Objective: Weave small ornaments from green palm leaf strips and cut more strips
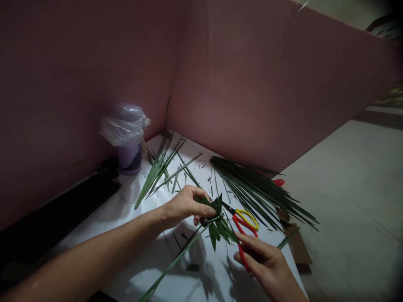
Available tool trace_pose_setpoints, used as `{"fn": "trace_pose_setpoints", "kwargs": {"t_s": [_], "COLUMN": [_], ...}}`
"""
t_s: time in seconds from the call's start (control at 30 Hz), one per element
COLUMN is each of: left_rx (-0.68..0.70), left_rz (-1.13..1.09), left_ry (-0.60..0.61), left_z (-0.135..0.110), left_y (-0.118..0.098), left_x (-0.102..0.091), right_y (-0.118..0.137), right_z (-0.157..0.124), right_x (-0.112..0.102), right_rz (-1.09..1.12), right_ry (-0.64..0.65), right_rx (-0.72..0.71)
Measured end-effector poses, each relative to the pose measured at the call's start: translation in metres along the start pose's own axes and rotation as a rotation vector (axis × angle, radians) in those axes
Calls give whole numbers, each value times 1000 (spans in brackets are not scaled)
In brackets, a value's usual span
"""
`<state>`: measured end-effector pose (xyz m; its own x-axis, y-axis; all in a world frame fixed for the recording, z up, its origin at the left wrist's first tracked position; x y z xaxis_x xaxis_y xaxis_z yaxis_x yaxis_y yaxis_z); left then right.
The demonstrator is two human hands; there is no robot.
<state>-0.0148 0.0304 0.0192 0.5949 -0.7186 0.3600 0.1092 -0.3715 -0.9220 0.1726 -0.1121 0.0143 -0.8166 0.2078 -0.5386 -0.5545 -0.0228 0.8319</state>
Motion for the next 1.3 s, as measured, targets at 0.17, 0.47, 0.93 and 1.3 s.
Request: {"fn": "trace_pose_setpoints", "kwargs": {"t_s": [0.17,0.47,0.93,1.3], "left_rx": [33,49,34,47], "left_rz": [-42,-117,-206,-279], "left_ry": [-31,-169,-353,-431], "left_z": [1,6,12,18], "left_y": [1,0,2,10], "left_x": [-2,-2,-13,-15], "right_y": [-3,-5,10,32], "right_z": [2,10,41,59], "right_x": [1,12,36,75], "right_rz": [-32,-67,-465,528], "right_ry": [-18,-112,-11,136], "right_rx": [-71,-87,-210,147]}}
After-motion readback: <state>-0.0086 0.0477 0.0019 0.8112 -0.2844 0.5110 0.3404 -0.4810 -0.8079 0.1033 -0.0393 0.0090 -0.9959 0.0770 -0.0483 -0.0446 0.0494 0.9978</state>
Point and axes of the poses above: each hand's wrist, its own z-axis towards the middle knuckle, its own x-axis out of the palm, y = z × x, the point moved 1 cm from there along z, towards the middle knuckle, and after that the axes turned 9 degrees about -x, right-handed, at the moved point
